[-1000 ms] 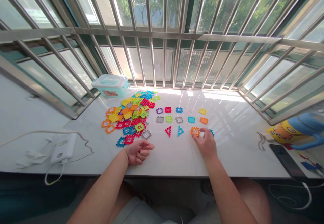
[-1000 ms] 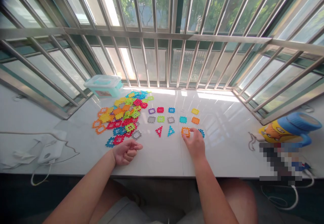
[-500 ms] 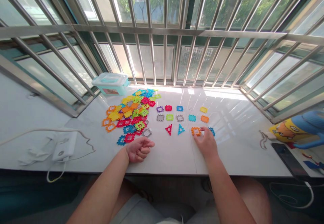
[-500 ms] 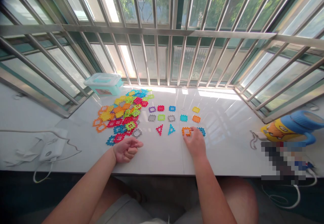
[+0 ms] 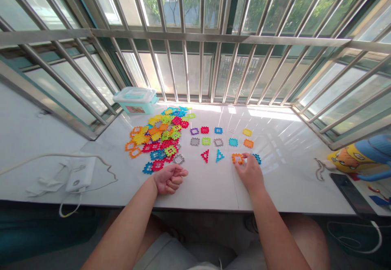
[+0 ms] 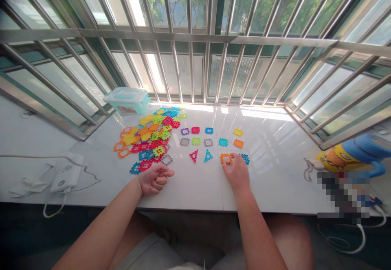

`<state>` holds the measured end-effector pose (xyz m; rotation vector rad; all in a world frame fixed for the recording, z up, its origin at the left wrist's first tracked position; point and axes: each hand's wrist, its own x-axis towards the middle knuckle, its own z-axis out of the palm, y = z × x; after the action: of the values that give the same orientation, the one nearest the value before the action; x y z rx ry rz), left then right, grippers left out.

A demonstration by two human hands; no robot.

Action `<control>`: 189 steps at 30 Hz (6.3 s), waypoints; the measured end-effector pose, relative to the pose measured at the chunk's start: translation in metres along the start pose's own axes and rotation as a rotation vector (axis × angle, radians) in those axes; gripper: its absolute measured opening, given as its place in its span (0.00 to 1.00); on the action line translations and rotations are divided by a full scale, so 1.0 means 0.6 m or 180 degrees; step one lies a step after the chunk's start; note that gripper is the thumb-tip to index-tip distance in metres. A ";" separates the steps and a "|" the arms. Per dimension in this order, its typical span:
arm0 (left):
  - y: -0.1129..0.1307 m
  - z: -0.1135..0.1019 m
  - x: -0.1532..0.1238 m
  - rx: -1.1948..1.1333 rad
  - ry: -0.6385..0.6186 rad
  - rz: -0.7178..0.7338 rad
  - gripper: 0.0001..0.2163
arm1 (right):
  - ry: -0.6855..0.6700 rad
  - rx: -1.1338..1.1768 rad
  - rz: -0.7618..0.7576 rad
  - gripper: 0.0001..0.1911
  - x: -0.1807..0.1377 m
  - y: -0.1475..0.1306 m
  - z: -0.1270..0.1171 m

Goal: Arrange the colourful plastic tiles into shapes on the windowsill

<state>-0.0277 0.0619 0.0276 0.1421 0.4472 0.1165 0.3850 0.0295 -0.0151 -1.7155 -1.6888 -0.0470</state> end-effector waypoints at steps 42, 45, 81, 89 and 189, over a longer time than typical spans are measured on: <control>-0.001 -0.001 0.002 -0.0011 0.0038 0.0091 0.11 | -0.0120 -0.0420 -0.0050 0.23 0.001 -0.007 0.005; 0.000 0.001 0.002 -0.0015 0.0044 0.0085 0.11 | -0.0111 -0.0411 -0.0066 0.23 0.002 -0.007 0.005; -0.002 0.016 0.001 0.0130 0.0212 0.0147 0.11 | -0.0100 -0.0394 -0.0206 0.21 0.004 -0.013 0.001; -0.001 0.014 0.002 0.0213 0.0153 0.0164 0.12 | -0.0099 -0.0363 -0.0211 0.22 0.004 -0.011 0.003; 0.025 0.020 0.088 0.5849 0.3173 0.2556 0.19 | 0.0064 -0.0349 -0.0220 0.25 0.011 0.004 0.018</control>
<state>0.0238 0.0829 0.0183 2.1516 1.3661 0.5491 0.3834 0.0410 -0.0212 -1.7297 -1.7587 -0.1914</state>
